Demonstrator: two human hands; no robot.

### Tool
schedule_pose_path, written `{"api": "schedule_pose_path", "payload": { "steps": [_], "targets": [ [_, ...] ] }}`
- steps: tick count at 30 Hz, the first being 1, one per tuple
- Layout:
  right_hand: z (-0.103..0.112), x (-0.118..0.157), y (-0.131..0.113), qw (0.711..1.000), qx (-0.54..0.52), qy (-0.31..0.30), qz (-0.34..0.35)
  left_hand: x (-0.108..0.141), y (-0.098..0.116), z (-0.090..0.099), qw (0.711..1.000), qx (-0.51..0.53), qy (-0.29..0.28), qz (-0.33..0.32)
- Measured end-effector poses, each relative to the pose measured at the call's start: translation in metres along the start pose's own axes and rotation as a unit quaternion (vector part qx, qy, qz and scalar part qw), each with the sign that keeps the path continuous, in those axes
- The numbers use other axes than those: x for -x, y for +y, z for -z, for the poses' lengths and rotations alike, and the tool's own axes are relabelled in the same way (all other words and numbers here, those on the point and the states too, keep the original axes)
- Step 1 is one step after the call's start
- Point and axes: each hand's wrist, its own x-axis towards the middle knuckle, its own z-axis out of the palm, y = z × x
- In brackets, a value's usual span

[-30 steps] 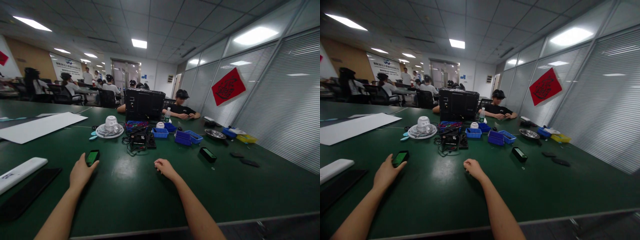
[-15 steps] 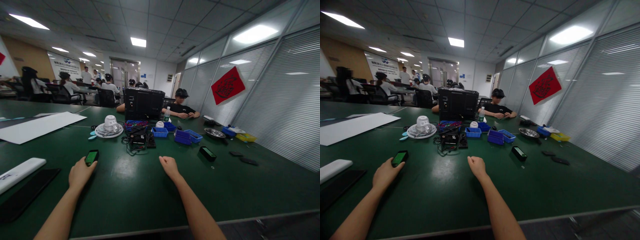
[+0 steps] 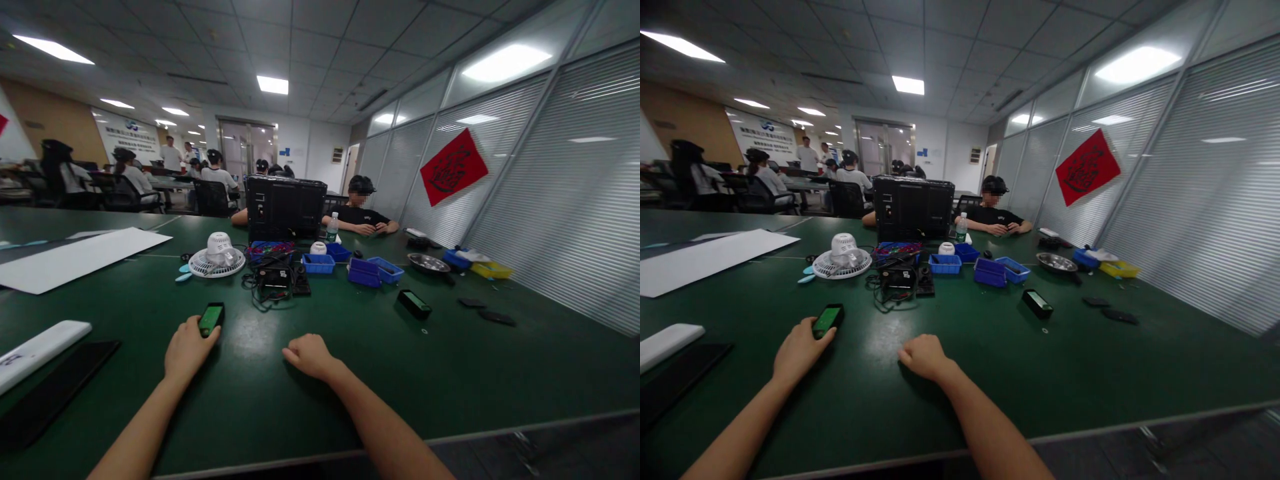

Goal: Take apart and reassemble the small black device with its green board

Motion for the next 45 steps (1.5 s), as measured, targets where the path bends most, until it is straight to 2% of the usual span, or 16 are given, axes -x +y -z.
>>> {"api": "schedule_pose_path", "payload": {
  "steps": [5, 10, 15, 18, 21, 23, 30, 39, 45],
  "targets": [
    [0.006, -0.003, 0.02, 0.991, -0.075, 0.081, -0.07, 0.015, 0.03, -0.015, 0.999, 0.004, -0.015, -0.047],
    [0.016, -0.004, 0.038, 0.97, -0.126, 0.158, -0.133, 0.035, 0.078, -0.035, 0.992, 0.022, -0.032, -0.122],
    [0.016, -0.003, 0.046, 0.958, -0.097, 0.209, -0.17, 0.053, 0.13, -0.061, 0.975, 0.09, -0.076, -0.188],
    [0.018, -0.002, 0.048, 0.947, -0.077, 0.223, -0.216, 0.063, 0.146, -0.075, 0.954, 0.147, -0.11, -0.236],
    [0.022, -0.001, 0.047, 0.94, -0.067, 0.246, -0.228, 0.067, 0.149, -0.084, 0.935, 0.186, -0.119, -0.278],
    [0.024, 0.0, 0.043, 0.943, -0.061, 0.241, -0.223, 0.066, 0.145, -0.087, 0.928, 0.218, -0.117, -0.278],
    [0.017, 0.0, 0.025, 0.967, 0.0, 0.122, -0.224, 0.048, 0.134, -0.097, 0.919, 0.331, -0.122, -0.175],
    [0.033, 0.004, 0.061, 0.931, 0.041, 0.108, -0.347, 0.049, 0.134, -0.093, 0.91, 0.35, -0.133, -0.176],
    [0.037, 0.006, 0.066, 0.926, 0.029, 0.09, -0.367, 0.048, 0.132, -0.095, 0.904, 0.359, -0.143, -0.183]
  ]
}}
